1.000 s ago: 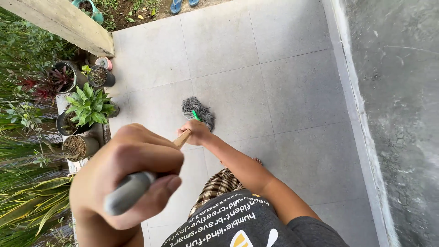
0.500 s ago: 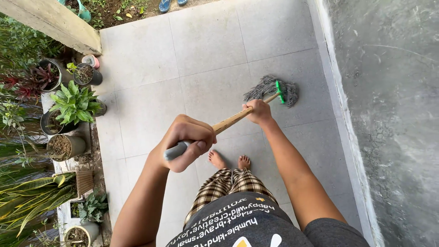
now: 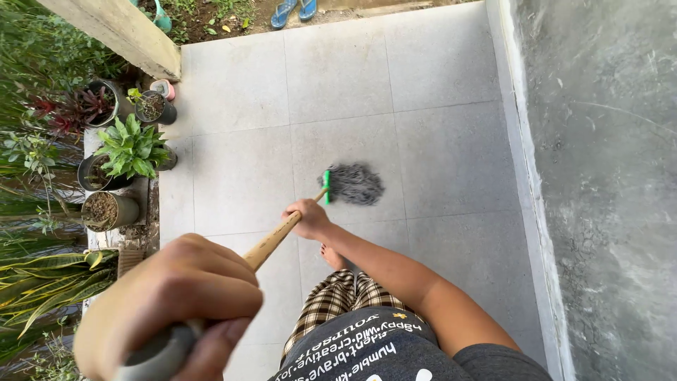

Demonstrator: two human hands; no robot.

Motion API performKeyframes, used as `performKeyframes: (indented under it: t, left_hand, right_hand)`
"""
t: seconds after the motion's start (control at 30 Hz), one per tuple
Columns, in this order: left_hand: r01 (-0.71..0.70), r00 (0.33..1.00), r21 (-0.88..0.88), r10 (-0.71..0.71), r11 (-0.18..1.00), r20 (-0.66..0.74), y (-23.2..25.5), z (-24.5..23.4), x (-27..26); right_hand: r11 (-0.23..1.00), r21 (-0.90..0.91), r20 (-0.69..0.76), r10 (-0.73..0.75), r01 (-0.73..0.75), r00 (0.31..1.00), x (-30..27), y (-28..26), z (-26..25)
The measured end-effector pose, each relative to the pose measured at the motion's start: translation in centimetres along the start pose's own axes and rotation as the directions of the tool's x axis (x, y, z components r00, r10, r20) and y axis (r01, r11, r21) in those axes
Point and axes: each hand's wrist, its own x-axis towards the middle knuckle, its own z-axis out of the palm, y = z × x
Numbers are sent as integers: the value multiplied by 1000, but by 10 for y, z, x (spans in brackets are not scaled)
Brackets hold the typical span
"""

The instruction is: The person is mopping a tiled floor in a balcony or patio area.

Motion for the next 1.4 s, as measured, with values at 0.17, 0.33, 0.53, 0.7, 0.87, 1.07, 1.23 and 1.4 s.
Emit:
performKeyframes:
  t: [0.17, 0.33, 0.53, 0.7, 0.87, 1.07, 1.23, 1.4]
  left_hand:
    - [158, 931, 130, -191, 979, 312, -42, 82, 28]
    - [25, 991, 89, -37, 996, 128, -54, 103, 15]
    - [-216, 975, 27, 214, 976, 60, -11, 63, -30]
    - [-231, 968, 118, 240, 966, -69, -5, 50, -72]
    - [-166, 939, 190, 214, 968, -269, -40, 44, -98]
    - [-138, 907, 216, 211, 967, -365, -163, 19, -118]
    - [-12, 897, 151, 78, 988, -436, -266, -13, -140]
    - [37, 816, 155, 59, 987, -575, -273, -55, -147]
  right_hand:
    - [910, 229, -288, -275, 345, 917, -37, -36, 30]
    - [727, 379, -434, -407, 573, 804, -40, -27, 31]
    - [984, -65, 397, -127, 166, 909, -45, -22, 9]
    - [962, 55, 341, -271, 269, 900, -34, -32, 6]
    - [949, -47, 360, -276, 313, 891, 33, -40, 17]
    - [963, -95, 238, -225, 253, 945, 177, 20, 58]
    - [918, -193, -7, -355, 347, 935, 275, 55, 105]
    - [931, -174, -110, -343, 321, 933, 262, -12, 108]
